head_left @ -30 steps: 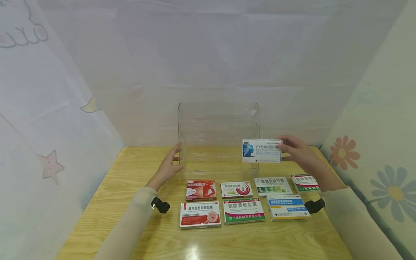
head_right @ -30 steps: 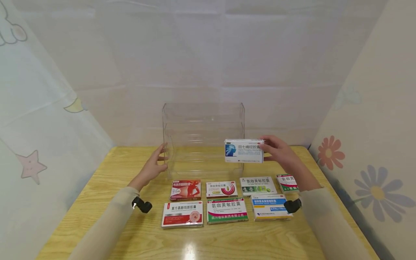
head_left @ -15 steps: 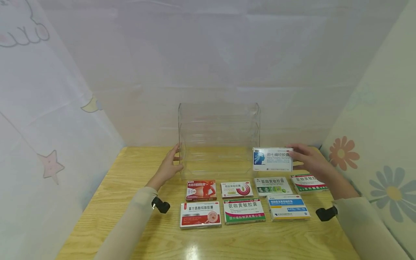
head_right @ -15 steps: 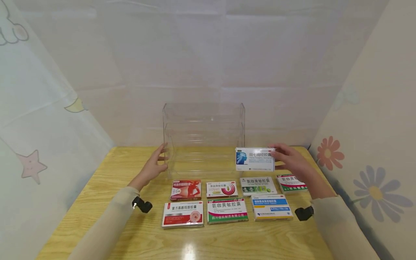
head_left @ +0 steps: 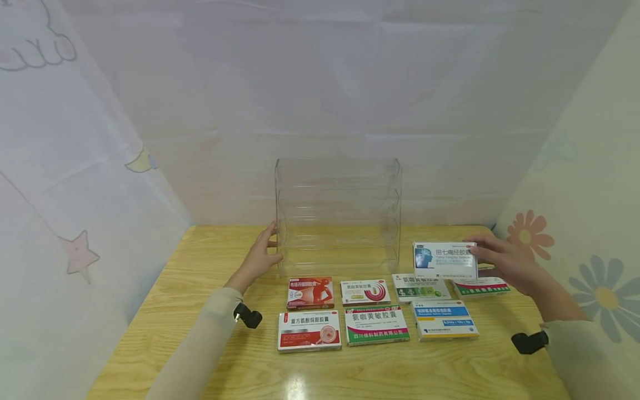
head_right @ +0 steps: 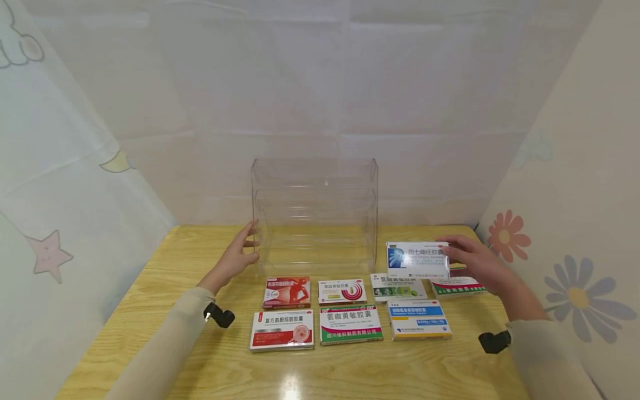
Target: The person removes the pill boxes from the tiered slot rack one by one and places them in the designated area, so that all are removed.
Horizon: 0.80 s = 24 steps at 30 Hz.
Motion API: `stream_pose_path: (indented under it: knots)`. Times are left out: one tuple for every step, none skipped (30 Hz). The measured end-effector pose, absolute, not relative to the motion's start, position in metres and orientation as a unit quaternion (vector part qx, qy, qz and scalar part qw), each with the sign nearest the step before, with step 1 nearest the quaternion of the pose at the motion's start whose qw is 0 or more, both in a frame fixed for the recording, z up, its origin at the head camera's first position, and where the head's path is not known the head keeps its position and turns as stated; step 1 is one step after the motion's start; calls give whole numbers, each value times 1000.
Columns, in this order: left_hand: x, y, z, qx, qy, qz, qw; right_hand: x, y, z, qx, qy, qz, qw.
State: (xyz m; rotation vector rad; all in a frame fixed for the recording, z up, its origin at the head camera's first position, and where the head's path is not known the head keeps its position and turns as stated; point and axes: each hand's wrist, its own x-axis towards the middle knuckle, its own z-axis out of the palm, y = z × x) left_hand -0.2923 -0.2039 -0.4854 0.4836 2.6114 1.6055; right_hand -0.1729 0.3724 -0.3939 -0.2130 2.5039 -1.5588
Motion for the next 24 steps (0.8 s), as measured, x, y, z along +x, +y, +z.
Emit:
stream_pose_path:
  knots:
    - [-292, -204, -485, 156, 841, 518, 19, -171, 377, -395, -75, 840, -529, 94]
    - [-292, -203, -485, 156, 841, 518, 19, -169, 381, -396, -80, 834, -537, 98]
    - [-292, -203, -485, 156, 840, 519, 19, -167, 385, -397, -85, 827, -546, 102]
    - [-292, -203, -486, 157, 840, 519, 19, -165, 389, -398, -92, 824, -549, 107]
    - [-292, -202, -486, 157, 840, 519, 19, -164, 393, -399, -96, 823, -548, 112]
    - [-292, -202, -486, 157, 840, 519, 19, -162, 397, -400, -101, 820, -551, 118]
    - [-292, -202, -486, 158, 840, 519, 19, -160, 402, -402, -105, 815, -556, 125]
    - [-292, -202, -486, 158, 840, 519, 19, -159, 406, -403, -109, 811, -560, 131]
    - [-291, -202, -486, 159, 840, 518, 19, -157, 410, -405, -115, 806, -564, 138]
    - [-291, -202, -486, 159, 840, 518, 18, -156, 414, -406, -120, 802, -567, 146]
    - [-291, -202, -486, 160, 841, 517, 17, -154, 419, -408, -119, 796, -573, 153]
    - [-291, -203, -485, 160, 841, 516, 16, -153, 424, -411, -124, 786, -583, 163]
    - [-291, -203, -485, 161, 842, 515, 15, -151, 428, -413, -121, 781, -588, 172]
    - [-290, -204, -485, 161, 842, 514, 14, -150, 433, -415, -117, 778, -590, 181]
    - [-290, -204, -485, 161, 843, 513, 14, -148, 438, -418, -112, 775, -592, 191]
    - [-289, -204, -485, 162, 843, 513, 13, -147, 442, -420, -106, 774, -591, 199]
    - [-289, -204, -485, 162, 844, 512, 13, -145, 447, -422, -98, 773, -591, 208]
    - [-289, -204, -485, 162, 843, 512, 13, -144, 452, -423, -92, 773, -590, 215]
    - [-289, -205, -485, 162, 844, 512, 13, -142, 456, -425, -82, 772, -589, 223]
    - [-289, -205, -485, 162, 843, 512, 14, -141, 461, -426, -75, 773, -587, 230]
    - [-289, -205, -486, 161, 843, 513, 15, -140, 465, -427, -67, 773, -584, 237]
    - [-289, -205, -486, 160, 843, 513, 15, -139, 469, -428, -57, 773, -583, 244]
    - [-289, -205, -486, 159, 843, 514, 16, -138, 473, -430, -45, 773, -582, 251]
    - [-289, -205, -486, 158, 842, 515, 17, -137, 476, -431, -32, 773, -580, 257]
